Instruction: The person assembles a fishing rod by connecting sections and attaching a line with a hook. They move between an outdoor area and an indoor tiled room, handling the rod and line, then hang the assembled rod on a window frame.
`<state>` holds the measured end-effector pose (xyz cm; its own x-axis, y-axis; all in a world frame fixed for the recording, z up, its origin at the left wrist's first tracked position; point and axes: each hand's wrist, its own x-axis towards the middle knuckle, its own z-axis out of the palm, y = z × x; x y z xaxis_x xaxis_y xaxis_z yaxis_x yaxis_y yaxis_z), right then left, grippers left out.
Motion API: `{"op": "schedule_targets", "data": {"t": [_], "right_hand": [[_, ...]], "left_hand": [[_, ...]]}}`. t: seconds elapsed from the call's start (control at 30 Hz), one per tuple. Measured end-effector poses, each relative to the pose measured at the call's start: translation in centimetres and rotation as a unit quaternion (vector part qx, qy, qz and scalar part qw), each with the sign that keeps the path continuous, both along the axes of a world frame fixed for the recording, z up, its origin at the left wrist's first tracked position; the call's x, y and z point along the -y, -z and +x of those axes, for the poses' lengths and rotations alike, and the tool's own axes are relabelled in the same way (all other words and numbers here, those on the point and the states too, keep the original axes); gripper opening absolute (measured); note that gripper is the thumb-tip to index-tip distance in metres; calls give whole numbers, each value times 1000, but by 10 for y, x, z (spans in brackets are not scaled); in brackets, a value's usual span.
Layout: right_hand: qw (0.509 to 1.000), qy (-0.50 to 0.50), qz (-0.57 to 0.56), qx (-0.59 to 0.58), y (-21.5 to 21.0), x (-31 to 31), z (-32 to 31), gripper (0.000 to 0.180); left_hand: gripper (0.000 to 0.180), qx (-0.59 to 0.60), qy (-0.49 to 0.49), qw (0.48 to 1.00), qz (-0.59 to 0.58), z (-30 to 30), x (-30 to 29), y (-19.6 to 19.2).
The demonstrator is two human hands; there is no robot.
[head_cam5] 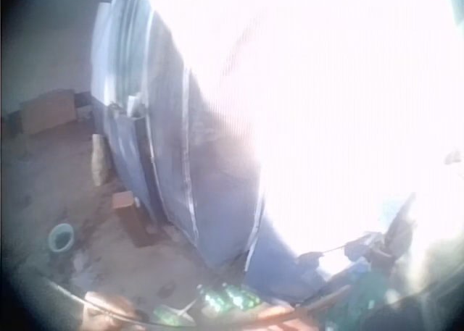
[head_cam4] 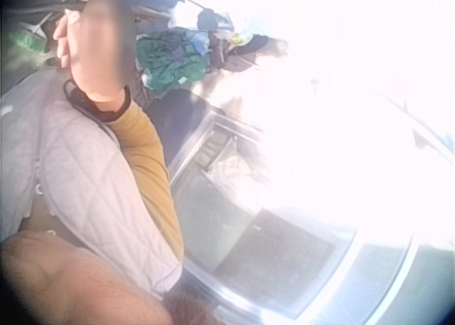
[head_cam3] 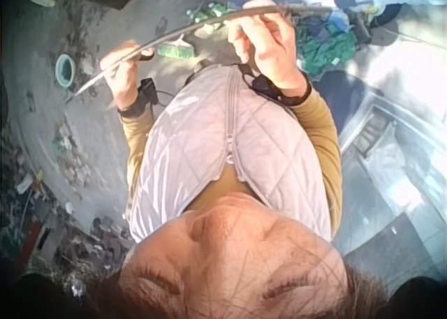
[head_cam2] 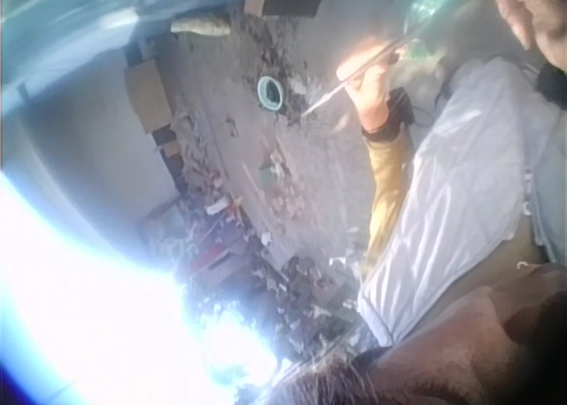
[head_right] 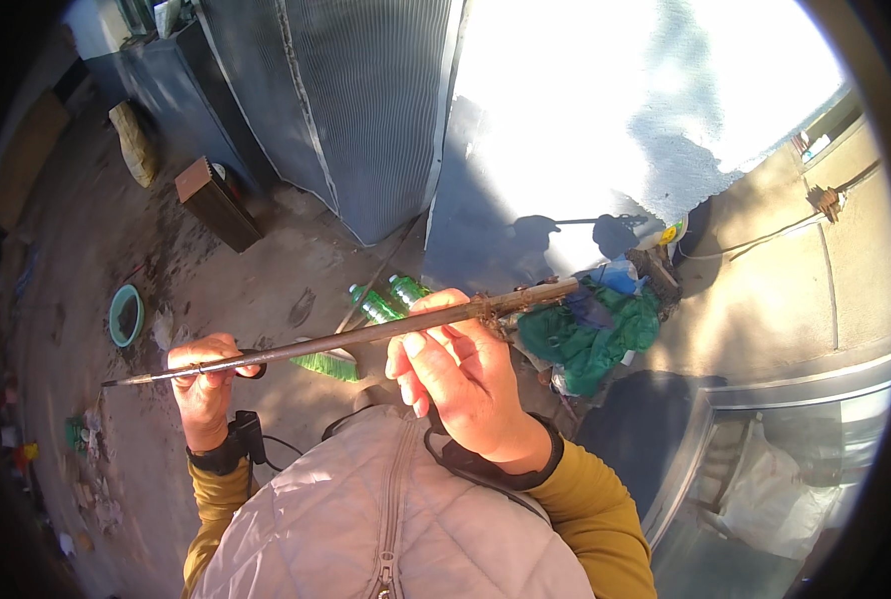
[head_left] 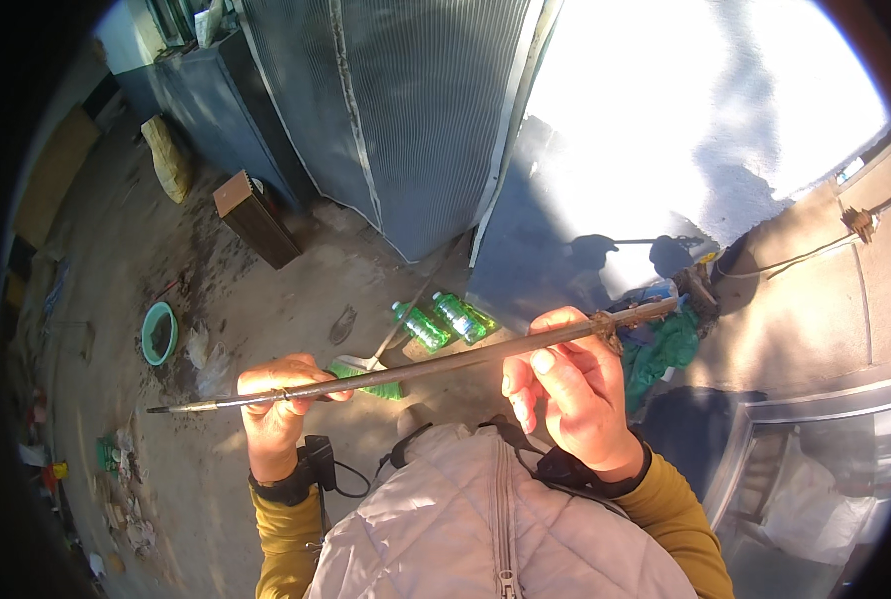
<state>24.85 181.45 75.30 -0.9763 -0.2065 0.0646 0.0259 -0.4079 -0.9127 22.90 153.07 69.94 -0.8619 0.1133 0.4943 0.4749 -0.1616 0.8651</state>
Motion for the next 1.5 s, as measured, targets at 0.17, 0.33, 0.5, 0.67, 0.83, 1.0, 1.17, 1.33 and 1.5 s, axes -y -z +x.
{"op": "schedule_targets", "data": {"t": [0.17,0.33,0.5,0.67,0.83,1.0,1.17,1.33,1.5], "right_hand": [[999,39,-4,12,-1,-5,2,13],[998,51,-25,-6,0,-11,4,13],[997,56,-43,-16,4,-18,8,17],[995,60,-84,-13,6,-20,9,20],[994,76,-74,7,3,-14,9,18],[994,84,-57,48,-4,1,8,24],[996,73,4,51,-9,21,7,30],[996,70,24,41,-12,32,6,29],[994,90,31,47,-13,35,6,29]], "left_hand": [[37,-8,69,998,-7,-7,-3,-2],[38,-9,66,998,-9,-10,-13,-1],[38,-3,67,998,3,-11,-23,-5],[37,-8,87,996,4,-11,-28,-7],[33,-6,106,994,14,-10,-32,-5],[32,5,117,992,38,-9,-40,-6],[31,-13,107,994,32,-8,-47,-10],[32,-8,136,991,-3,-8,-43,-13],[32,-28,130,991,-25,-9,-44,-15]]}}
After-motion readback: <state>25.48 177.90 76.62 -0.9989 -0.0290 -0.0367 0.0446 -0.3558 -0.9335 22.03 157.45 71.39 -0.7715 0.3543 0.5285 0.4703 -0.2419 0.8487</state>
